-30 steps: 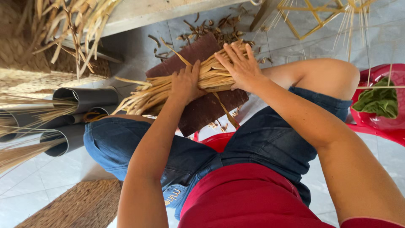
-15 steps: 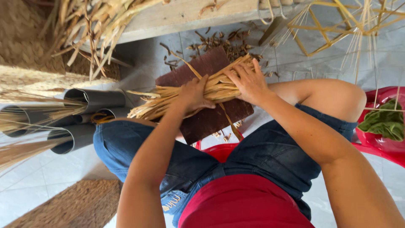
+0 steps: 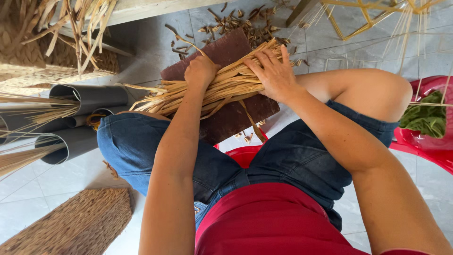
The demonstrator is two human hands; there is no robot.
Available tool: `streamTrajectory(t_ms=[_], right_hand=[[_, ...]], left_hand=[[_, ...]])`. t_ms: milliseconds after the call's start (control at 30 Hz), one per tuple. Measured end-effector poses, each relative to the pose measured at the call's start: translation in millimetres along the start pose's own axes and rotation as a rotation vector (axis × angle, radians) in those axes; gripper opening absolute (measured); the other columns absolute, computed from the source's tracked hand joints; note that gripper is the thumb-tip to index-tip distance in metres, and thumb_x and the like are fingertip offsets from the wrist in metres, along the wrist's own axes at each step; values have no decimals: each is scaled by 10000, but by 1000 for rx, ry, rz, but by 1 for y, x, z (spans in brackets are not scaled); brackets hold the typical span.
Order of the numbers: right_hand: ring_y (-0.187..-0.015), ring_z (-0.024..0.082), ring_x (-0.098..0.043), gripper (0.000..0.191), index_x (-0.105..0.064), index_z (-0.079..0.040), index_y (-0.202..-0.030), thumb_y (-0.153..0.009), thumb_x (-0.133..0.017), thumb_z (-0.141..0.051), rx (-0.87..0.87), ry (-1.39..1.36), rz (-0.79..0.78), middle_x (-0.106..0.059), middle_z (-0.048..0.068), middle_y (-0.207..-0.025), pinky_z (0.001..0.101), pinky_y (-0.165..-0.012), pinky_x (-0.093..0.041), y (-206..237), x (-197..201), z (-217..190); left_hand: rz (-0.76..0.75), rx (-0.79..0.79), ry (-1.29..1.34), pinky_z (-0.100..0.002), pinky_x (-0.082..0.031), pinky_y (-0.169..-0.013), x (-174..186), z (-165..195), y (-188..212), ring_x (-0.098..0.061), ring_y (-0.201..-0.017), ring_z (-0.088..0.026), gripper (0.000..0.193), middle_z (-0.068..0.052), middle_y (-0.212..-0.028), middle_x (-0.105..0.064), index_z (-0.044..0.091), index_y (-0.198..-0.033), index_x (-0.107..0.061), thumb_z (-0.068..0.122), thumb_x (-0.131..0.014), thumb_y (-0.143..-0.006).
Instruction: The person sits on a low stool and uses shears to trim and split dried plant strips. They repeatedly gather bundles, align them, and trim the ends, then place the processed strips into a pile on a wooden board.
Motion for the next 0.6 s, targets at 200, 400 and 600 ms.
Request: streamTrajectory(t_ms=[200, 400, 600], right_hand=[[-1462, 322, -358, 1172, -372, -241, -1582, -587, -954, -454, -21, -40, -32, -451, 143, -1542, 676, -1180, -100, -1, -2, -1], [-1466, 354, -306, 1277, -319, -241, -1614, -526, -958, -440, -25, -20, -31, -394, 138, -1591, 669, -1144, -95, 1, 25, -7], [-1411, 309, -488, 769, -546, -158, -1464, -812, -871, -403, 67, -219, 378, -566, 111, -1448, 595, -1187, -294, 51, 67, -36]], left_hand=[[16, -118, 160, -437, -572, -881, -16, 3, -9, -734, -973, -345, 267, -174, -1006, -763, 78, -947, -765, 306, -762, -809], [91, -191, 286, -435, -560, -827, -22, 4, -16, -729, -932, -314, 250, -130, -944, -764, 101, -925, -741, 277, -797, -757], [110, -156, 356, -415, -562, -835, -27, 10, -17, -740, -914, -287, 206, -99, -930, -777, 152, -941, -790, 302, -769, -802]])
Point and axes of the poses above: each hand's wrist, its own y-axis away from the middle knuckle, its own x-axis out of the back of the hand, z = x × y, the point moved 4 cm from there along -y, towards the middle knuckle
